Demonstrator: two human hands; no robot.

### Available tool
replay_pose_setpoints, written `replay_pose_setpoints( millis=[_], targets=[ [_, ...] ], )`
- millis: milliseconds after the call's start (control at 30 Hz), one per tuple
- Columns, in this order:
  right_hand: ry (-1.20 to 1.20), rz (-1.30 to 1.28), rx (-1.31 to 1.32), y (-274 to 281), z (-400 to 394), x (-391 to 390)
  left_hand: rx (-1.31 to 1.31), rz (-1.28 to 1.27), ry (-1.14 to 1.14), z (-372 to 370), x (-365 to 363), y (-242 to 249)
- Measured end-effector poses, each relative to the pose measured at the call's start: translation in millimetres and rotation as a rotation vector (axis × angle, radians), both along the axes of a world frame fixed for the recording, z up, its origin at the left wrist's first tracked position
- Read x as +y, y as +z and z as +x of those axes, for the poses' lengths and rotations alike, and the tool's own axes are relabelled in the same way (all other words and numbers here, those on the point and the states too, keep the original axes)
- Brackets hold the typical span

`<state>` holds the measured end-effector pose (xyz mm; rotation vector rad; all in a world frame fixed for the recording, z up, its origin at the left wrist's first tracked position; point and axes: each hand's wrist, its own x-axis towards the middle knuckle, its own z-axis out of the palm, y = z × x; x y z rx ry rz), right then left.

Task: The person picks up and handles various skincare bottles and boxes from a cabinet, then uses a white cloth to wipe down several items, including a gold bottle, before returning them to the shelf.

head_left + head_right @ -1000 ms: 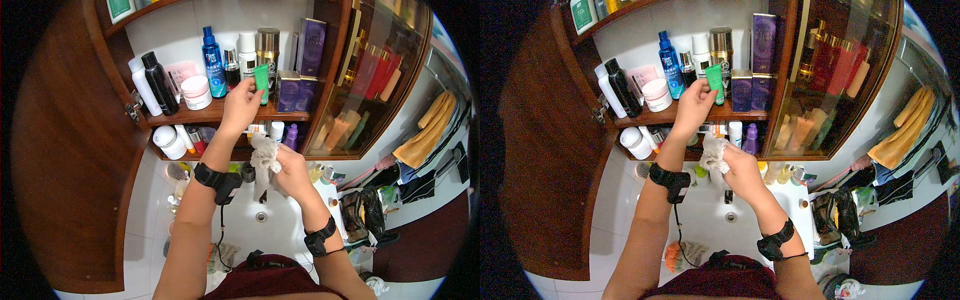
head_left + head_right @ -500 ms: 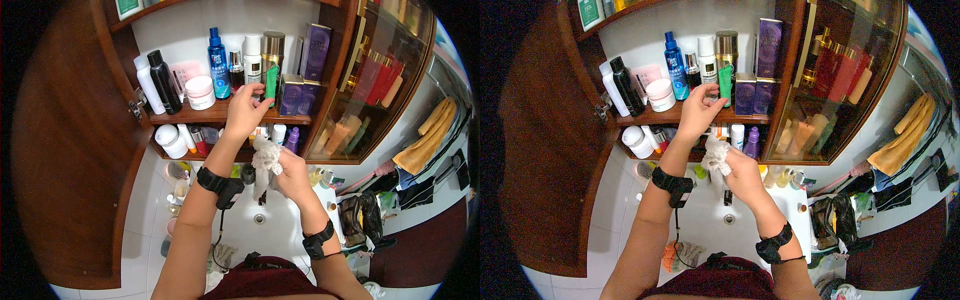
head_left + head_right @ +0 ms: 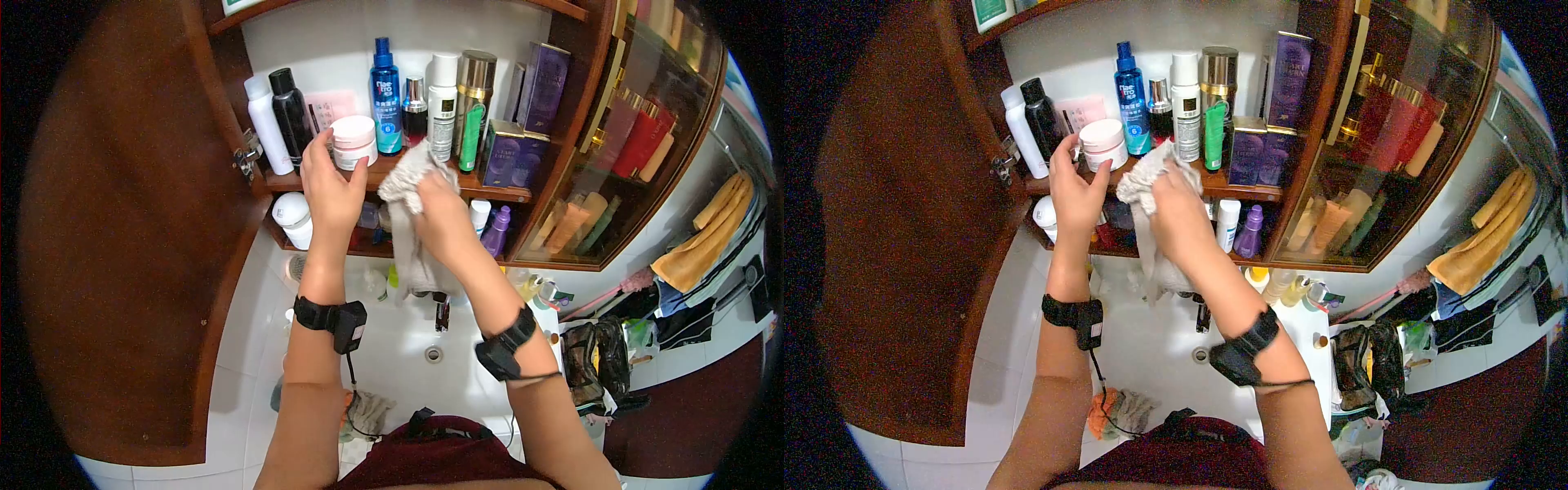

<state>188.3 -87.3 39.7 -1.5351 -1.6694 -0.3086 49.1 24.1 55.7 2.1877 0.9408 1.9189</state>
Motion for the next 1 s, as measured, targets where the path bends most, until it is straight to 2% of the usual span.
replay_pose_setpoints(
  millis=[33,133,233,267,367,467,600,800,900,933,1000],
  targets=[
    [-0.115,0.079,-0.185,-5,-4,17,0.030,0.008,0.020,-2,3,0],
    [-0.210,0.108,-0.388,-14,-15,37,0.121,-0.063,0.047,-1,10,-4],
    [-0.002,0.082,-0.357,-13,-18,43,0.147,-0.077,0.087,4,16,-5],
    [-0.015,0.073,-0.439,-12,-14,40,0.144,-0.081,0.100,6,18,-5],
    [0.024,0.058,-0.375,-6,-3,21,0.163,-0.060,0.146,10,21,-1],
    [-0.125,0.042,-0.407,-9,5,12,0.194,-0.107,0.187,12,20,3],
    [-0.095,0.064,-0.394,-9,5,11,0.157,-0.108,0.185,16,20,1],
    [-0.063,0.047,-0.394,-7,6,10,0.002,-0.068,0.086,9,8,1],
    [-0.005,0.013,-0.406,-4,6,11,-0.228,-0.015,-0.104,-11,4,-3],
    [0.036,0.003,-0.400,-3,2,14,-0.346,-0.088,-0.267,-19,-12,7],
    [0.124,0.008,-0.390,-5,-6,26,-0.425,-0.146,-0.304,-35,-20,12]
  ],
)
